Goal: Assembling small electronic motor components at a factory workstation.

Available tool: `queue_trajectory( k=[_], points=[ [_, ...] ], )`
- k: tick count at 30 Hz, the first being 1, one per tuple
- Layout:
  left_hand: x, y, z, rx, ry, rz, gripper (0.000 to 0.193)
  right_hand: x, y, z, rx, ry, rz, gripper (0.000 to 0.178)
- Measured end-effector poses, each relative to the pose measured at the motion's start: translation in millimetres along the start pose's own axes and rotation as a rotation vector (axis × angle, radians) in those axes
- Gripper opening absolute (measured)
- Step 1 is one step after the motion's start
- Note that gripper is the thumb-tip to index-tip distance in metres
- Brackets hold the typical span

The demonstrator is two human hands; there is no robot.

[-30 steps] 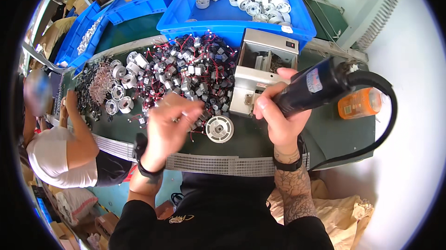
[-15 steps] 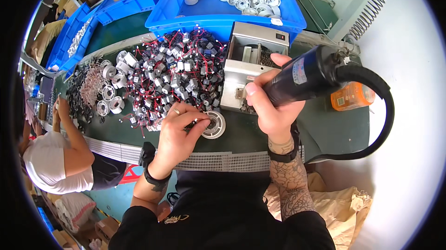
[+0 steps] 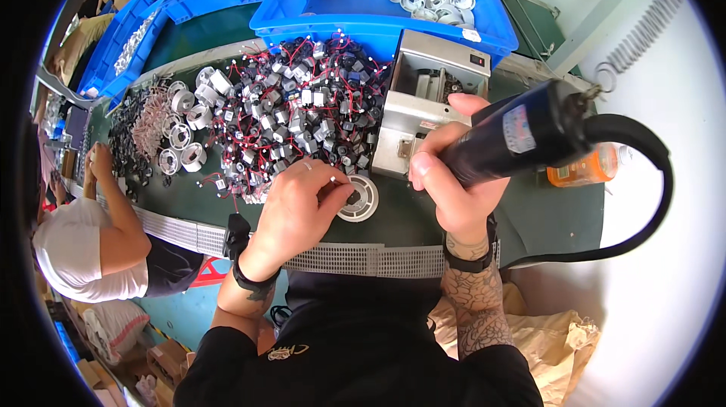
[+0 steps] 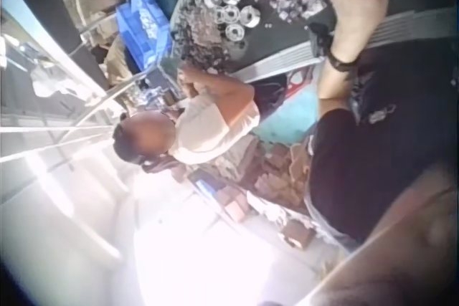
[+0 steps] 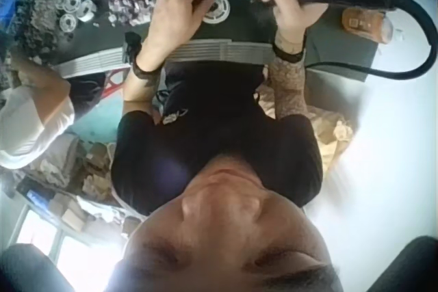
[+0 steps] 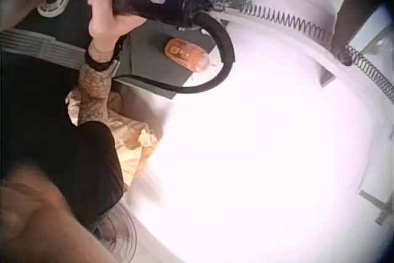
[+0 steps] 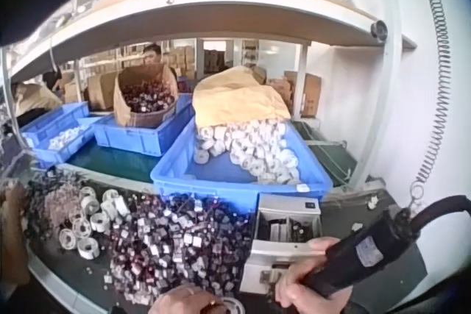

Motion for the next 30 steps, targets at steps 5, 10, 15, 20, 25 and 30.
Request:
queue_trajectory(
  k=[5, 10, 15, 20, 25, 30],
  points=[
    [6.3, 1.0, -8.0, -0.073, 0.048, -0.025, 0.01, 12.3, 1.4, -20.9, 0.012, -0.049, 0.009, 0.068],
    [14.8, 6.6, -10.2, -0.022, 0.123, 0.065, 0.014, 8.1, 2.2, -40.9, 0.132, 0.099, -0.006, 0.069],
    [18.2, 12.3, -12.9, -0.054, 0.193, 0.179, 0.02, -1.5, 4.4, -49.5, 0.236, 0.169, 0.019, 0.067],
    [22.4, 15.1, -15.8, -0.049, 0.215, 0.199, 0.022, -13.2, 2.7, -53.4, 0.255, 0.187, -0.027, 0.063],
    [22.2, 17.7, -13.8, -0.091, 0.228, 0.185, 0.022, -18.6, 8.1, -55.2, 0.269, 0.304, 0.029, 0.059],
    [19.4, 20.8, -16.3, -0.225, 0.193, 0.05, 0.02, -20.8, 7.2, -62.0, 0.319, 0.356, 0.075, 0.058]
  ],
)
Point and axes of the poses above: each hand's wrist, its own y-axis away from the middle knuckle, its own z-axis out of the back of the hand, x = y × z, the point moved 5 cm from there along -y, towards the middle knuckle, and after that the axes turned 14 degrees about -z, right-handed, at the moved point
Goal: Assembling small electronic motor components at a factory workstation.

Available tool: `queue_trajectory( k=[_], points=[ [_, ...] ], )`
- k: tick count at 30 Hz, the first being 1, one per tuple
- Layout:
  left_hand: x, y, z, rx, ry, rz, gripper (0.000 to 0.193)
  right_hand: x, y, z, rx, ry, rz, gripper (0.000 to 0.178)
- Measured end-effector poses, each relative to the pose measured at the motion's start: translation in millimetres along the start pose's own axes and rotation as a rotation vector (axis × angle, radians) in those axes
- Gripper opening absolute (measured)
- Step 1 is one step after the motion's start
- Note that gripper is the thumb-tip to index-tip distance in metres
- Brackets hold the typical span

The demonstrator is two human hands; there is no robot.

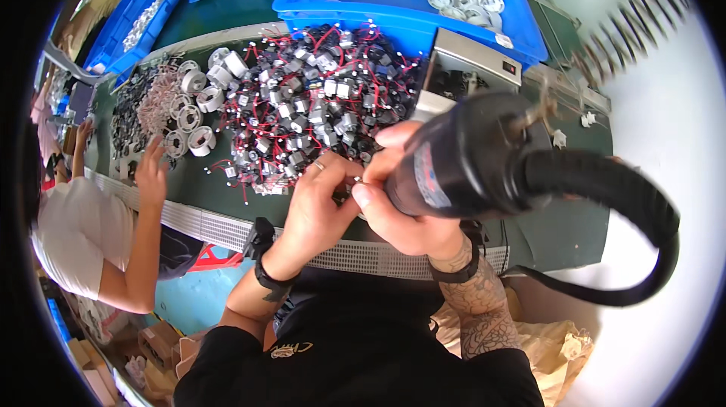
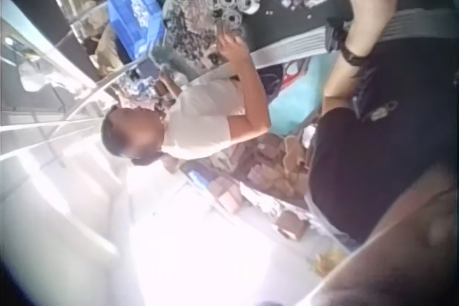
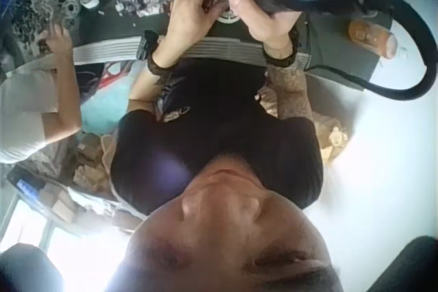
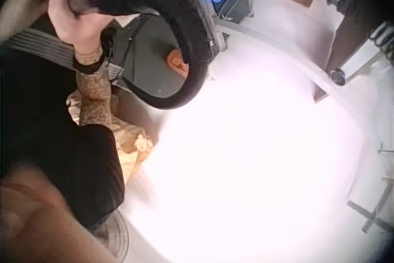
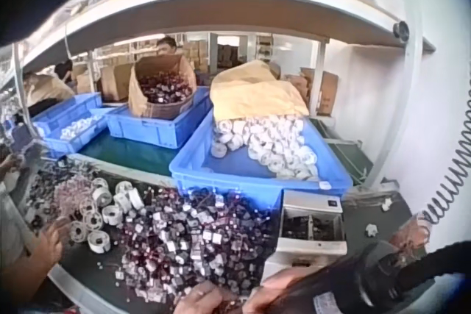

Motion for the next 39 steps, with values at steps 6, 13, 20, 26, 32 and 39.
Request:
queue_trajectory(
  k=[6, 13, 20, 26, 32, 39],
  points=[
    [-4.3, 16.2, -4.0, -0.174, -0.11, -0.113, 0.018, 4.9, 3.3, -4.2, 0.034, 0.031, 0.032, 0.06],
    [-6.9, 17.8, 11.8, -0.197, -0.043, -0.078, 0.012, 20.3, 8.6, 11.4, -0.15, -0.514, 0.044, 0.062],
    [38.9, -23.5, 174.9, -0.493, -0.721, -0.005, 0.011, 15.5, 19.7, 87.4, -0.406, -0.505, 0.102, 0.064],
    [91.9, -49.8, 223.0, -0.382, -0.951, -0.022, 0.018, -3.5, 21.7, 71.4, -0.444, -0.414, -0.036, 0.063],
    [45.2, -96.4, 99.7, 0.171, -0.559, -0.328, 0.01, -13.1, 20.3, 71.5, -0.444, -0.428, -0.087, 0.063],
    [47.8, -166.5, 66.5, 0.178, -0.458, -0.231, 0.011, -19.2, 18.9, 70.4, -0.43, -0.419, -0.121, 0.062]
  ],
)
Point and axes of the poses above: each hand's wrist, its own y-axis away from the middle knuckle, its own z-axis out of the back of the hand, x = y × z, the point moved 5 cm from there along -y, towards the middle knuckle, and after that the axes turned 14 degrees about -z, right-handed, at the moved point
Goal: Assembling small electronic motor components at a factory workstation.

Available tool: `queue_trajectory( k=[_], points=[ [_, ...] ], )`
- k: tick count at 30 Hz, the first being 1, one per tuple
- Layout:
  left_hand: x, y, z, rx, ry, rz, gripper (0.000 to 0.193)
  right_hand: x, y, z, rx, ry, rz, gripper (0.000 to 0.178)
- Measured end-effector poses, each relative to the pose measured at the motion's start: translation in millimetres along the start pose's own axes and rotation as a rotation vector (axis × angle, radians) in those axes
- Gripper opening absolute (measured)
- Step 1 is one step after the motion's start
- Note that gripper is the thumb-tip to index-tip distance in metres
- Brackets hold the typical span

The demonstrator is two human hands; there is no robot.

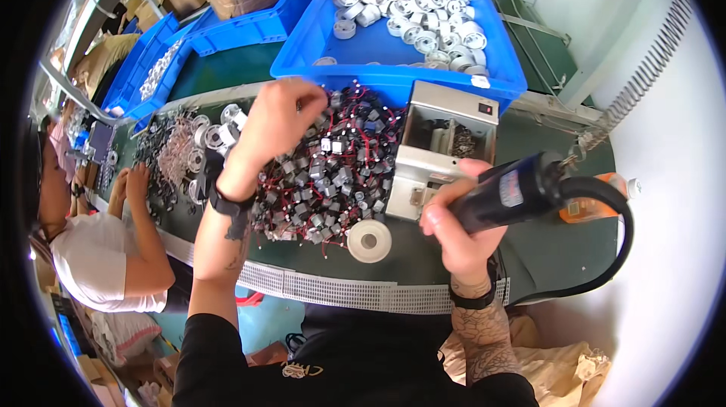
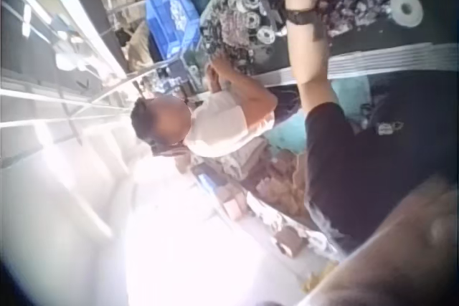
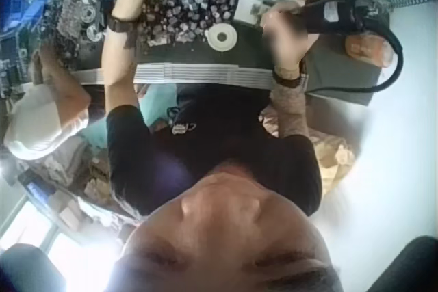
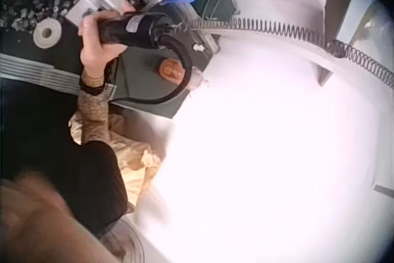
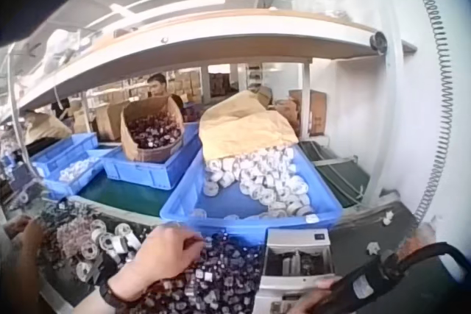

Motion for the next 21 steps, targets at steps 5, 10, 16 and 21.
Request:
queue_trajectory(
  k=[5, 10, 16, 21],
  points=[
    [14.4, -108.9, -50.1, 0.056, 0.111, -0.134, 0.019, -6.4, 5.8, -0.9, 0.035, -0.011, -0.051, 0.067],
    [46.4, -194.7, -196.9, 0.656, -0.156, -0.204, 0.05, -19.5, 0.3, 4.2, 0.068, 0.075, -0.104, 0.059],
    [32.5, -230.6, -241.4, 0.809, -0.196, -0.24, 0.033, -21.7, 0.5, 3.2, 0.075, 0.131, -0.131, 0.06],
    [21.7, -221.9, -233.9, 0.8, -0.129, -0.257, 0.025, -20.4, 0.9, 0.5, 0.087, 0.122, -0.141, 0.06]
  ],
)
Point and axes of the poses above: each hand's wrist, its own y-axis away from the middle knuckle, its own z-axis out of the back of the hand, x = y × z, the point moved 5 cm from there along -y, towards the middle knuckle, and after that the axes turned 14 degrees about -z, right-handed, at the moved point
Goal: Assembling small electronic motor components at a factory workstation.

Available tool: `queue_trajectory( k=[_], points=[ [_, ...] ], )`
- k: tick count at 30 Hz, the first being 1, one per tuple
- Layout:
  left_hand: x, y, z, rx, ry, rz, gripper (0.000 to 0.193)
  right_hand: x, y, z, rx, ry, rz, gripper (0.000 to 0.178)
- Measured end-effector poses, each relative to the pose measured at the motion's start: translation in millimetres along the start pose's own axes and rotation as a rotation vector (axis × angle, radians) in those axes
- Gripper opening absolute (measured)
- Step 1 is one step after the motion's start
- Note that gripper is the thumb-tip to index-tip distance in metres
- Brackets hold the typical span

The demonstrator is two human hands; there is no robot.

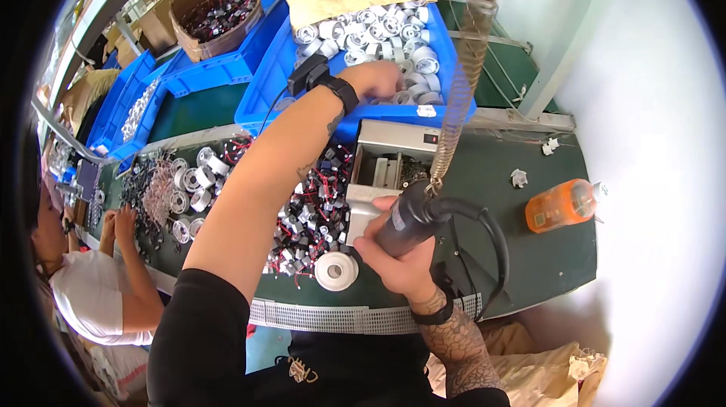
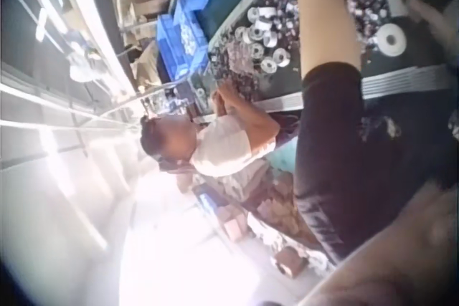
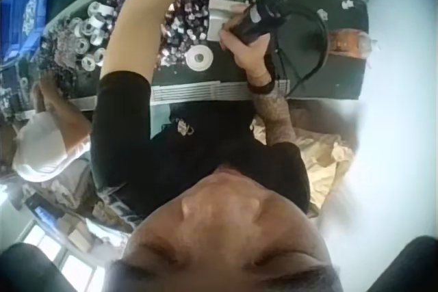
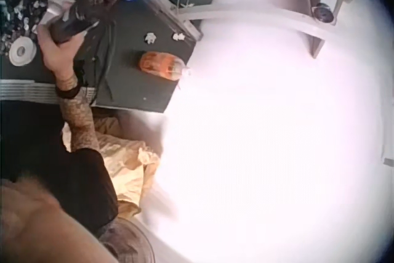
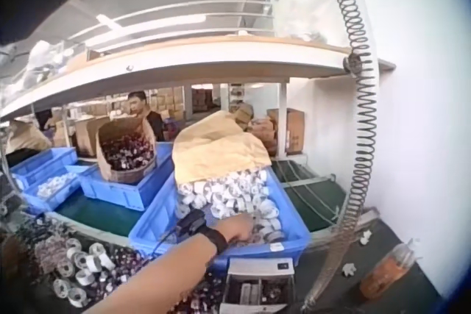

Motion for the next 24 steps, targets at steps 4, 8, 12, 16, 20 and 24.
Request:
queue_trajectory(
  k=[4, 8, 12, 16, 20, 24],
  points=[
    [-5.3, 16.2, 0.1, -0.173, -0.126, -0.038, 0.031, 1.2, 1.6, -5.7, -0.019, -0.099, -0.047, 0.058],
    [-12.2, 40.3, 22.3, -0.22, -0.034, 0.005, 0.025, 2.4, 1.0, -2.7, -0.026, -0.06, -0.014, 0.057],
    [-29.0, 55.4, 24.3, -0.165, 0.306, -0.102, 0.029, 3.4, 1.6, -3.4, -0.012, -0.068, 0.034, 0.057],
    [-30.7, 55.6, 20.5, -0.241, 0.375, -0.049, 0.047, 7.4, 3.8, -10.4, -0.006, -0.033, 0.026, 0.054],
    [-35.2, 33.4, 16.8, -0.165, 0.313, 0.026, 0.058, 1.2, 6.0, -10.2, -0.006, -0.064, 0.01, 0.056],
    [-13.9, 6.0, -7.9, -0.206, 0.252, 0.036, 0.059, 1.4, 6.2, -12.5, 0.001, -0.074, -0.008, 0.056]
  ],
)
Point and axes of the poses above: each hand's wrist, its own y-axis away from the middle knuckle, its own z-axis out of the back of the hand, x = y × z, the point moved 5 cm from there along -y, towards the middle knuckle, and after that the axes turned 14 degrees about -z, right-handed, at the moved point
